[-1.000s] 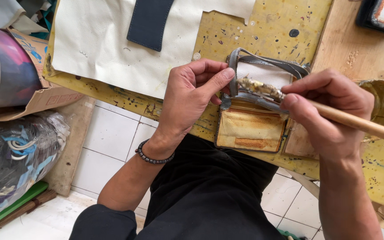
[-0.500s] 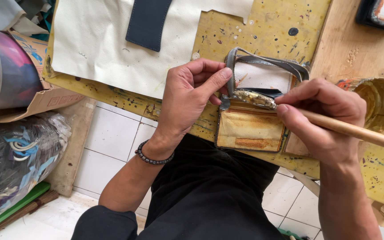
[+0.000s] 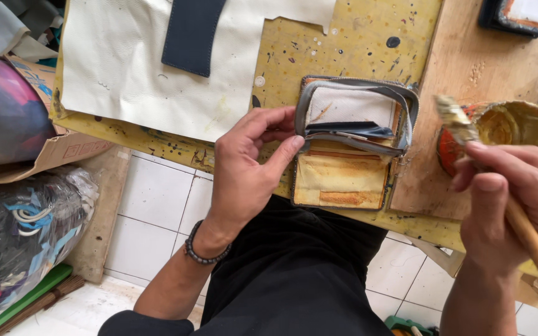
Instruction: The person applies a yellowish adhesive to the interior lining and zipper area of a small wallet using a brush. They repeatedly dip the brush into a container of glue and carefully coat the edges and inner surfaces. The person then folds the wallet closed and presses the glued sections together.
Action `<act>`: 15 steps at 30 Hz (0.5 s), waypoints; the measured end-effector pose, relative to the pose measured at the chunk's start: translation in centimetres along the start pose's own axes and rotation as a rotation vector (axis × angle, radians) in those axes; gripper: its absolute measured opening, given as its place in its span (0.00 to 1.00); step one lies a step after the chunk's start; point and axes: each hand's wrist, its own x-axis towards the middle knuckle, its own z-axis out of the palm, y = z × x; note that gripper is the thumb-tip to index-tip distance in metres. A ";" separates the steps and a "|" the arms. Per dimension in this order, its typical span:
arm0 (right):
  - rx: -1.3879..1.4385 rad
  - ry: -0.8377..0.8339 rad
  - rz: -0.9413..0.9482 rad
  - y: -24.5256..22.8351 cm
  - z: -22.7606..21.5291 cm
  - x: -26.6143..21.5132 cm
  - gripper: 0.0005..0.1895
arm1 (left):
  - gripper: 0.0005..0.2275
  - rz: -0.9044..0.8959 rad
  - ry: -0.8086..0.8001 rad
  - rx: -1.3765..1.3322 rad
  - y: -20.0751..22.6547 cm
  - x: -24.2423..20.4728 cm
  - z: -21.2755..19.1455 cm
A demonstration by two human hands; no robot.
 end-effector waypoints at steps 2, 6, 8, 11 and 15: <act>-0.059 0.028 -0.017 0.9 -1.5 -1.3 0.22 | 0.08 0.041 0.027 0.089 -0.1 -0.5 0.5; -0.136 0.045 0.083 3.4 -4.8 -3.1 0.28 | 0.03 0.103 0.096 0.232 -0.2 -1.1 1.5; -0.153 0.073 0.131 3.2 -5.2 -3.4 0.23 | 0.04 0.167 0.117 0.216 -0.1 -1.3 1.9; -0.169 0.155 0.246 3.2 -5.7 -4.1 0.14 | 0.06 0.229 0.156 0.120 0.5 -1.3 2.3; -0.209 0.176 0.346 1.8 -6.0 -3.0 0.05 | 0.06 0.169 0.186 -0.099 2.0 -1.0 2.5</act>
